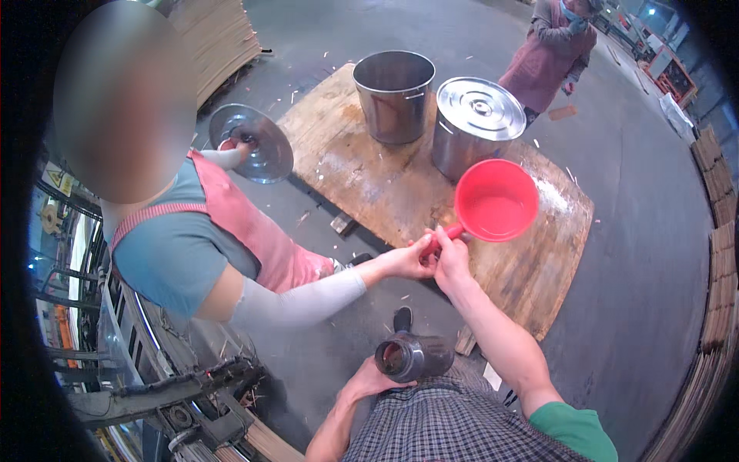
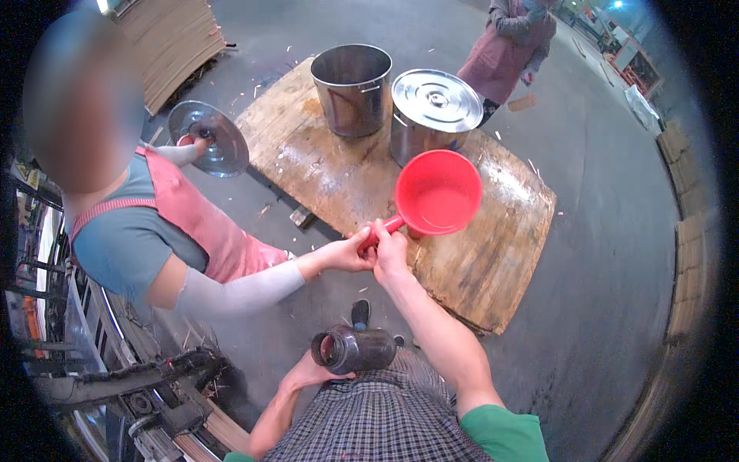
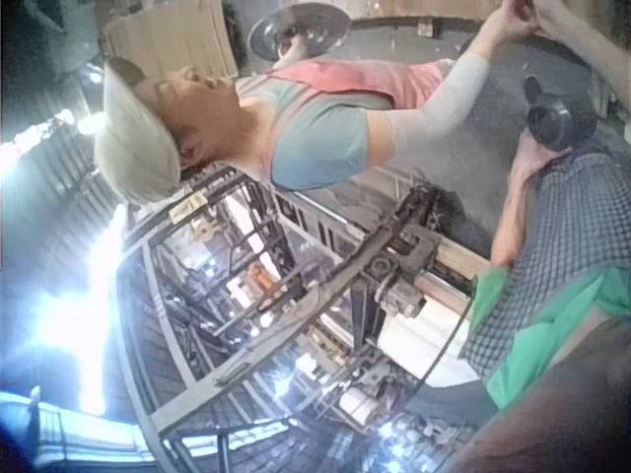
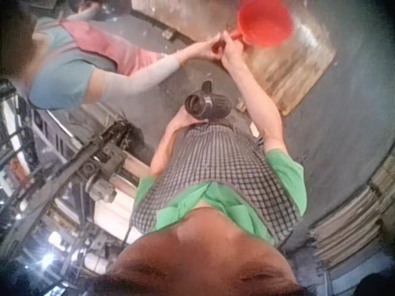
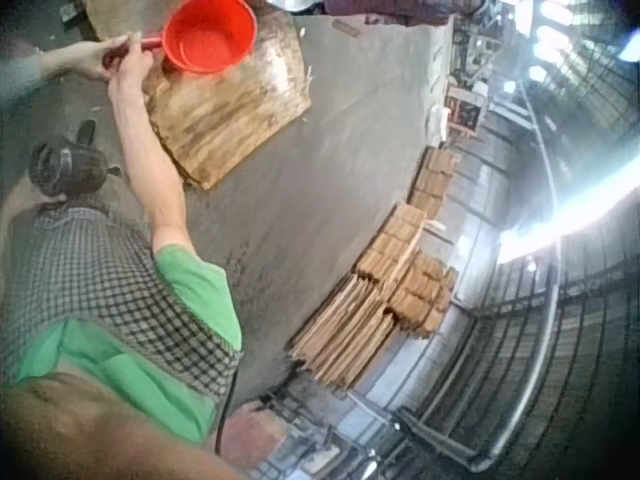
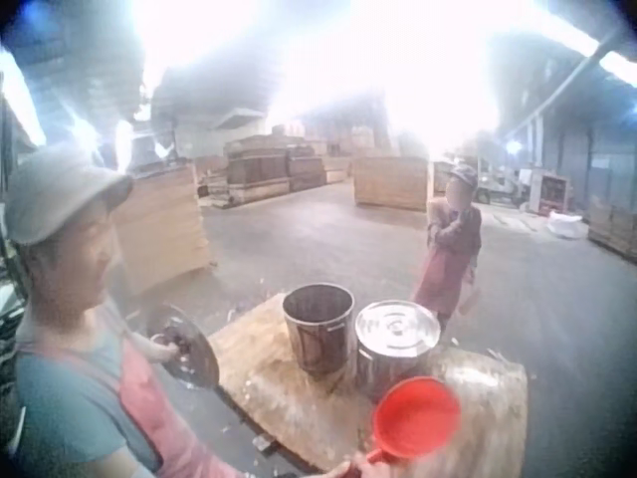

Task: The recorder assists colleagues with pouring glue into a reservoir and then returns to a machine to stack and align wood veneers using a pneumatic staple gun.

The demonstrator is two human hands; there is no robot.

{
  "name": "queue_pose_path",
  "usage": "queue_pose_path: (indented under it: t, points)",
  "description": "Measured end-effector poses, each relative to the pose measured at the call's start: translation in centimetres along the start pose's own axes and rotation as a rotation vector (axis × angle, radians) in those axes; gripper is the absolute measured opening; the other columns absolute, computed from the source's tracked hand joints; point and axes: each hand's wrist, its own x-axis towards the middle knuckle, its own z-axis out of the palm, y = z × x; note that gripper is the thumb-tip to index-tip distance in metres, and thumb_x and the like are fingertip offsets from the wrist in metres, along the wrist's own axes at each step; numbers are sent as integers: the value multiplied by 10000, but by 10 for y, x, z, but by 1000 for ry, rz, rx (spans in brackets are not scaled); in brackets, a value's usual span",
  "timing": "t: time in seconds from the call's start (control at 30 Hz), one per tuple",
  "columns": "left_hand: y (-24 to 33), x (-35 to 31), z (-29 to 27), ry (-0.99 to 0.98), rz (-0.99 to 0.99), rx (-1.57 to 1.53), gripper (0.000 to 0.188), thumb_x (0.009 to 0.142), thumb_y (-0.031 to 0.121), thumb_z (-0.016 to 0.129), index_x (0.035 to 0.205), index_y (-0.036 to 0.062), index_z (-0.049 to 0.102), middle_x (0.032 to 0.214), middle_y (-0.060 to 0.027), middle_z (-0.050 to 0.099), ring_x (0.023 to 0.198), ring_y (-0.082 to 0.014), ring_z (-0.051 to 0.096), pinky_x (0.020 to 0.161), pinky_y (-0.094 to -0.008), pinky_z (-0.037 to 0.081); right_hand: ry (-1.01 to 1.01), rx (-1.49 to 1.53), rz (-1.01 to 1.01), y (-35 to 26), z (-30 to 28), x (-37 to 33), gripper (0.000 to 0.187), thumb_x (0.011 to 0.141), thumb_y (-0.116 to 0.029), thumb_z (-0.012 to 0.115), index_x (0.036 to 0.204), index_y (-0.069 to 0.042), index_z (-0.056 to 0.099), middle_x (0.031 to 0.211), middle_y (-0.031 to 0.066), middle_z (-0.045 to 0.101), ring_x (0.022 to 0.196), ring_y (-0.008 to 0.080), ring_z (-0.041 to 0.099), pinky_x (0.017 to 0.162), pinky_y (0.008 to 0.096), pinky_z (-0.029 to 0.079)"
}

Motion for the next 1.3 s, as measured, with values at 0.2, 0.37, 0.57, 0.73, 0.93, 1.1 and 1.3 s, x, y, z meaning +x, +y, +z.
queue_pose_path:
  t: [0.2,0.37,0.57,0.73,0.93,1.1,1.3]
  points:
    - [40,24,-31,-9,-43,211,869,714,248,934,1440,50,499,1306,-105,669,1196,-214,636,1061,-367,482,171,5,-448,-66,-19,1,205,1035,-223,562,1045,-19,579,951,126,702,912,274,707,812,430,598]
    - [33,10,-38,7,35,228,965,728,362,895,1519,119,398,1388,-164,619,1295,-363,590,1076,-441,483,355,123,-242,-108,-88,-35,213,1029,-239,569,1088,-50,490,1003,92,616,946,308,676,850,536,597]
    - [21,-43,-32,162,-102,210,972,729,400,895,1518,125,399,1370,-151,634,1279,-350,607,1060,-433,497,519,183,218,-17,-163,-111,150,1020,-246,542,945,-120,514,873,41,589,770,210,598,709,439,560]
    - [-6,-130,-66,277,-279,152,905,692,457,923,1414,72,535,1330,-138,661,1227,-299,641,1058,-409,498,477,335,688,96,-159,-185,127,962,-197,606,975,-92,538,809,43,595,684,183,584,652,370,547]
    - [-77,-250,-164,440,-310,-111,1099,622,309,999,1496,12,403,1445,-125,556,1320,-225,537,1129,-392,446,274,-120,389,158,11,-296,222,982,-224,648,1041,-70,500,892,48,590,683,198,584,641,413,540]
    - [-129,-327,-306,495,-52,34,1107,599,242,1013,1501,54,398,1425,-89,548,1278,-204,550,1118,-383,453,-176,-312,104,236,162,-290,279,942,-173,701,1063,-62,475,801,48,557,600,180,565,568,394,523]
    - [-140,-375,-461,526,-74,-12,1059,629,280,999,1478,34,415,1418,-97,545,1239,-201,563,1077,-372,480,-391,-628,143,316,433,-215,252,899,-193,787,871,-45,585,704,29,600,538,120,558,470,282,440]
